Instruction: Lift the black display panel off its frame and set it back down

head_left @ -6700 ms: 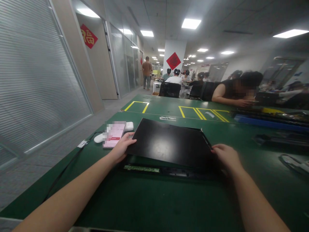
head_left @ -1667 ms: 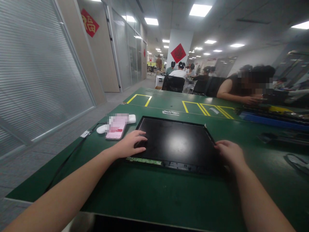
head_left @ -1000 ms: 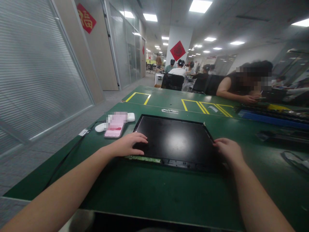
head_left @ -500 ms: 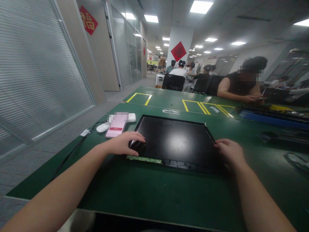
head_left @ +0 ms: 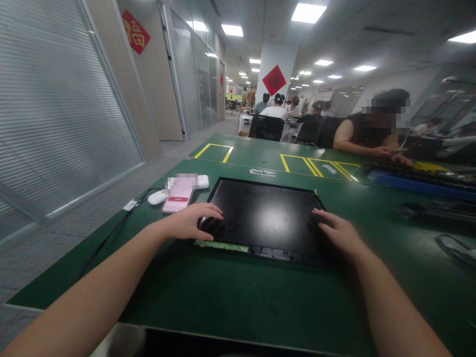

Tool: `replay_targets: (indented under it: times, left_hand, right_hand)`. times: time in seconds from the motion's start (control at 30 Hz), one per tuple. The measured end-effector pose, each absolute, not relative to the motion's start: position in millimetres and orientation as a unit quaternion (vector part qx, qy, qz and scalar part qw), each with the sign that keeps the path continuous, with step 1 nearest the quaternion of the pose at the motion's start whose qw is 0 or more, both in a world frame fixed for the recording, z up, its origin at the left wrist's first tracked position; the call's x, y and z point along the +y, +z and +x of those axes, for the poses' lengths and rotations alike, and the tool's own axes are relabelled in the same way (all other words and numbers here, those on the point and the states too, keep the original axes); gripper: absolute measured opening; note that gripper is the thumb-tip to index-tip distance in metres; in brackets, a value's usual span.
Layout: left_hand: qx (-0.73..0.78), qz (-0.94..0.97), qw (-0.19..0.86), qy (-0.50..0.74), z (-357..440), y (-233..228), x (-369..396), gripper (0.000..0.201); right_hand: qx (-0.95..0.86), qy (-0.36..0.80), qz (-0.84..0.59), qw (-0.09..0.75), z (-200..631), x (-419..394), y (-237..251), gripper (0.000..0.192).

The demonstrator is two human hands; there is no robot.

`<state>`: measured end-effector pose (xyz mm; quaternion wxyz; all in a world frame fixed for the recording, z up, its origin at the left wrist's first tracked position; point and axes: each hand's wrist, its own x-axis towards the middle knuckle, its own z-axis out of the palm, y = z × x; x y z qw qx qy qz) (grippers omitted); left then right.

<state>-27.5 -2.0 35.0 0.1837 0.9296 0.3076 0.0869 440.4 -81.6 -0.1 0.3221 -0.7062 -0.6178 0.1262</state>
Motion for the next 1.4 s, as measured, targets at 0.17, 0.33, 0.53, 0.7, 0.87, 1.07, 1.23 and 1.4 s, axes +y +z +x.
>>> replay_targets:
  times: [0.17, 0.33, 0.53, 0.7, 0.87, 1.07, 1.23, 1.4]
  left_hand:
    - [0.292, 0.930, 0.195, 0.110, -26.7, 35.6, -2.8, 0.049]
    - [0.295, 0.927, 0.202, 0.115, -24.4, 39.7, -6.4, 0.049]
    - [0.290, 0.926, 0.208, 0.122, -23.4, 40.4, -7.3, 0.047]
    - [0.280, 0.927, 0.212, 0.130, -24.9, 36.0, -4.9, 0.046]
    - [0.279, 0.928, 0.211, 0.132, -27.3, 31.9, -2.7, 0.048]
    - [0.328, 0.917, 0.172, 0.145, -26.1, 27.2, 1.5, 0.038]
    - [0.433, 0.879, 0.107, 0.167, -25.7, 13.0, 10.7, 0.047]
    - [0.476, 0.863, 0.101, 0.138, -25.3, 2.3, 16.4, 0.049]
  right_hand:
    - [-0.601, 0.171, -0.734, 0.267, 437.7, -82.3, 0.7, 0.045]
    - [-0.591, 0.184, -0.733, 0.283, 437.0, -82.5, 3.1, 0.037]
    - [-0.587, 0.190, -0.730, 0.294, 440.0, -80.7, 1.4, 0.032]
    - [-0.584, 0.183, -0.735, 0.291, 440.0, -80.8, 2.4, 0.030]
    - [-0.587, 0.182, -0.732, 0.294, 438.8, -81.7, 1.6, 0.031]
    - [-0.557, 0.126, -0.763, 0.304, 442.4, -81.7, 5.1, 0.033]
    - [-0.464, 0.085, -0.828, 0.305, 462.2, -80.7, 6.1, 0.034]
    - [-0.437, 0.116, -0.850, 0.271, 476.1, -77.7, -1.0, 0.036]
